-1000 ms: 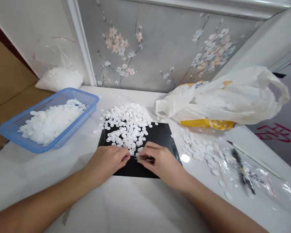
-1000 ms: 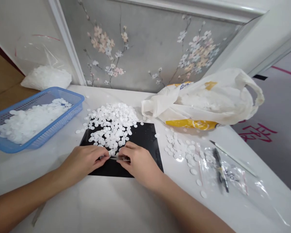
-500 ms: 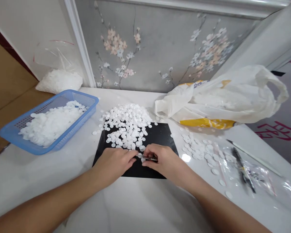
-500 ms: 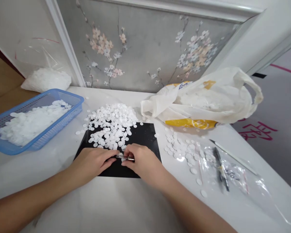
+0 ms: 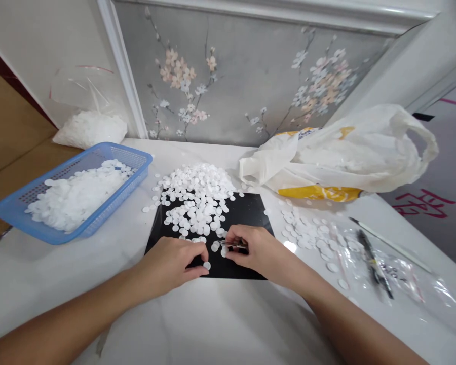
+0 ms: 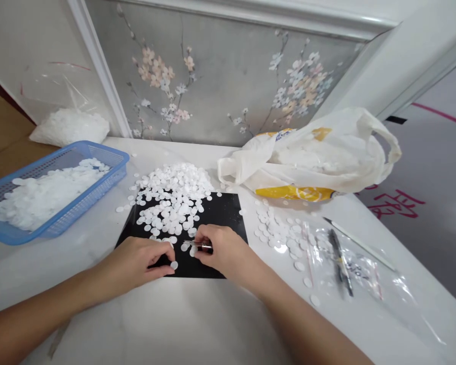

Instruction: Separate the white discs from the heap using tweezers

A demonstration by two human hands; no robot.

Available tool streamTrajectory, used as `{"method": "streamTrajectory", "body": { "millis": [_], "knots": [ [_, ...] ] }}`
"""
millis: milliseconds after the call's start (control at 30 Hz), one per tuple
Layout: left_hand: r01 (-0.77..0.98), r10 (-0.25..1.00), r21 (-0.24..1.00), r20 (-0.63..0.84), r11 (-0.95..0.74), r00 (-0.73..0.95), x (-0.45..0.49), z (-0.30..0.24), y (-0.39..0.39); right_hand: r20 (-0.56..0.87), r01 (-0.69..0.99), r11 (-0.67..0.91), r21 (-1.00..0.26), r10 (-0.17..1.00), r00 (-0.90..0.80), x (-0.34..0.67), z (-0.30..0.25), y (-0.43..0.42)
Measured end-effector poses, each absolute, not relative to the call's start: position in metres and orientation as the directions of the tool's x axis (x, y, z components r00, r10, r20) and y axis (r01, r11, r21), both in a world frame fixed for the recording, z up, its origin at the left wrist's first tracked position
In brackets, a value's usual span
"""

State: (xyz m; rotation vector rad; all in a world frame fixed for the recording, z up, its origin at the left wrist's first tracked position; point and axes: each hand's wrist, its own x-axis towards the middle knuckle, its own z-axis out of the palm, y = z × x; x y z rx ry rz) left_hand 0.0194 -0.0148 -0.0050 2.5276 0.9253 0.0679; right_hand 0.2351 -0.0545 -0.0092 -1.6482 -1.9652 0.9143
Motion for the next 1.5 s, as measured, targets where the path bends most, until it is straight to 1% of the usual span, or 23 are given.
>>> {"method": "streamTrajectory", "body": {
  "millis": [100, 200, 333, 433, 500, 567, 667, 733, 867, 967, 1133, 1233, 1333, 1433, 1500],
  "knots": [
    [0.621, 0.637, 0.424, -0.124, -0.660, 0.761, 0.019, -0.001, -0.013, -0.120, 0.675, 0.076, -0.734, 0.964, -0.238, 0.236, -0.010, -0.054],
    [0.608, 0.630, 0.439, -0.113, -0.662, 0.768, 0.017, 0.000, -0.012, -0.137, 0.664, 0.054, -0.746, 0.963, -0.231, 0.238, -0.009, -0.055],
    [0.563, 0.591, 0.433, -0.083, -0.704, 0.802, 0.017, -0.004, -0.015, -0.171, 0.696, 0.048, -0.717, 0.955, -0.242, 0.244, -0.005, -0.056],
    [0.564, 0.593, 0.381, -0.051, -0.732, 0.804, 0.022, -0.009, -0.019, -0.197, 0.691, 0.050, -0.721, 0.941, -0.274, 0.247, -0.001, -0.057],
    [0.581, 0.612, 0.337, -0.017, -0.741, 0.791, 0.026, -0.013, -0.020, -0.195, 0.676, 0.024, -0.737, 0.950, -0.245, 0.245, -0.002, -0.057],
    [0.592, 0.625, 0.299, 0.019, -0.749, 0.781, 0.030, -0.016, -0.019, -0.165, 0.680, 0.018, -0.733, 0.965, -0.204, 0.240, -0.005, -0.056],
    [0.592, 0.627, 0.262, 0.073, -0.762, 0.775, 0.033, -0.021, -0.016, -0.114, 0.712, 0.053, -0.700, 0.976, -0.184, 0.233, -0.011, -0.055],
    [0.578, 0.610, 0.221, 0.119, -0.785, 0.783, 0.033, -0.022, -0.014, -0.106, 0.726, 0.063, -0.685, 0.977, -0.184, 0.231, -0.012, -0.056],
    [0.525, 0.530, 0.079, 0.199, -0.847, 0.824, 0.033, -0.022, -0.014, -0.114, 0.740, 0.060, -0.670, 0.977, -0.183, 0.230, -0.006, -0.057],
    [0.508, 0.506, 0.051, 0.209, -0.860, 0.837, 0.032, -0.022, -0.016, -0.115, 0.744, 0.022, -0.668, 0.985, -0.132, 0.233, -0.001, -0.057],
    [0.481, 0.486, 0.079, 0.212, -0.873, 0.848, 0.029, -0.024, -0.018, -0.215, 0.794, -0.073, -0.603, 0.974, -0.074, 0.246, -0.002, -0.052],
    [0.522, 0.555, 0.198, 0.183, -0.830, 0.812, 0.030, -0.023, -0.018, -0.191, 0.784, -0.063, -0.618, 0.979, -0.072, 0.253, 0.000, -0.049],
    [0.607, 0.666, 0.337, 0.087, -0.720, 0.741, 0.034, -0.019, -0.017, -0.141, 0.743, -0.020, -0.669, 0.985, -0.101, 0.252, 0.004, -0.050],
    [0.668, 0.724, 0.416, -0.032, -0.617, 0.689, 0.037, -0.013, -0.015, -0.136, 0.716, 0.011, -0.698, 0.980, -0.148, 0.243, 0.003, -0.054],
    [0.682, 0.737, 0.451, -0.076, -0.576, 0.672, 0.038, -0.010, -0.014, -0.143, 0.722, 0.023, -0.692, 0.975, -0.168, 0.235, -0.002, -0.058]
  ]
}}
